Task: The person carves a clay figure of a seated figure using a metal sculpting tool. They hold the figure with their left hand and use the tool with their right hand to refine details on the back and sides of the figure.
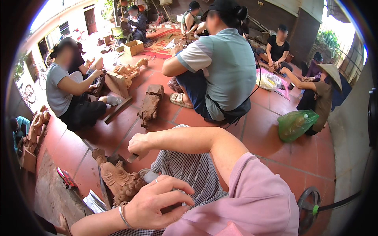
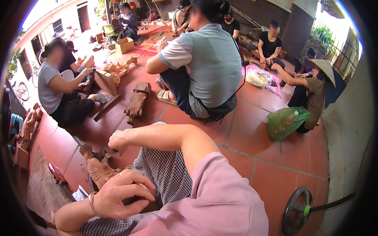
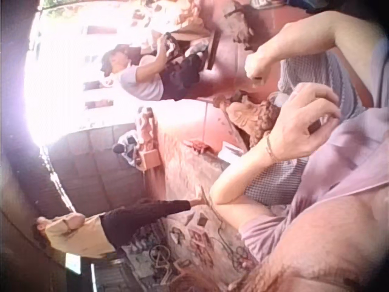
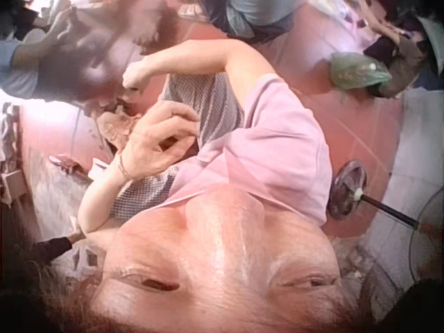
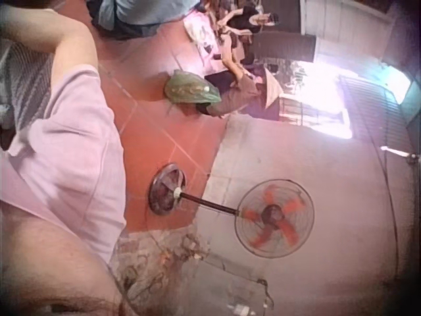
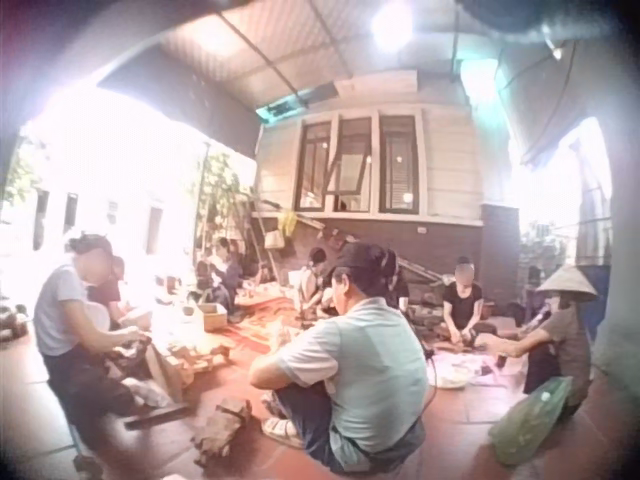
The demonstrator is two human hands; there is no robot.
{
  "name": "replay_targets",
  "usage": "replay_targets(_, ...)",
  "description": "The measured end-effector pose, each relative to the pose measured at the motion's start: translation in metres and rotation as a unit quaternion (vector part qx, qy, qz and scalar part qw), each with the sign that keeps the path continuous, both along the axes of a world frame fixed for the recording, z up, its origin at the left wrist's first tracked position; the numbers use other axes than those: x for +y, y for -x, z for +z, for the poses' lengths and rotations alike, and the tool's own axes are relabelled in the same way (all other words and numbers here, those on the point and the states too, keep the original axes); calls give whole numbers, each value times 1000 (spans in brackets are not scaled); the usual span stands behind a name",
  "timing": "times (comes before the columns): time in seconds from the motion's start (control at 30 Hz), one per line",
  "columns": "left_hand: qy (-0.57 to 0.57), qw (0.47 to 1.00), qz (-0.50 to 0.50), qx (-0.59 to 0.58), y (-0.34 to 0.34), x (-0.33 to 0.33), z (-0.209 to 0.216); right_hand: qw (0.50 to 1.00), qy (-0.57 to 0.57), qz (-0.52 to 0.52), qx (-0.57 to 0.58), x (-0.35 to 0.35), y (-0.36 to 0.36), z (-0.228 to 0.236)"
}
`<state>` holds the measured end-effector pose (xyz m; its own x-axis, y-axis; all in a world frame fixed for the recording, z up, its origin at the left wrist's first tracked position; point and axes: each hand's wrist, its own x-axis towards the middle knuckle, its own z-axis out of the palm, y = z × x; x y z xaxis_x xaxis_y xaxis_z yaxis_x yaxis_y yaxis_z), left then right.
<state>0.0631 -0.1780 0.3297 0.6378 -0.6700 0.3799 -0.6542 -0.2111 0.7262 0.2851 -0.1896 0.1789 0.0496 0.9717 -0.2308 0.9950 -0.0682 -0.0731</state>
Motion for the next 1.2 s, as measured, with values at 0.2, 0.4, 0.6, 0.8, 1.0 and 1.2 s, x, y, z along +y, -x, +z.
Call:
replay_targets(0.2, 162, 976, -93, 111, 19, -24, 35, 999, 21, -33, -36, -2, -23, -13)
replay_targets(0.4, 233, 946, -141, 177, 35, -26, 26, 998, 25, -41, -34, 2, -15, -5)
replay_targets(0.6, 267, 936, -164, 161, 38, -29, 22, 999, 12, -48, -21, 7, -15, -4)
replay_targets(0.8, 279, 941, -125, 145, 37, -19, 17, 999, -4, -48, 1, -1, -24, -16)
replay_targets(1.0, 336, 934, -44, 111, 19, -3, 10, 959, -95, -179, 197, -14, -29, -76)
replay_targets(1.2, 242, 952, 112, 152, -15, 59, 8, 692, -233, -337, 595, 19, 24, -153)
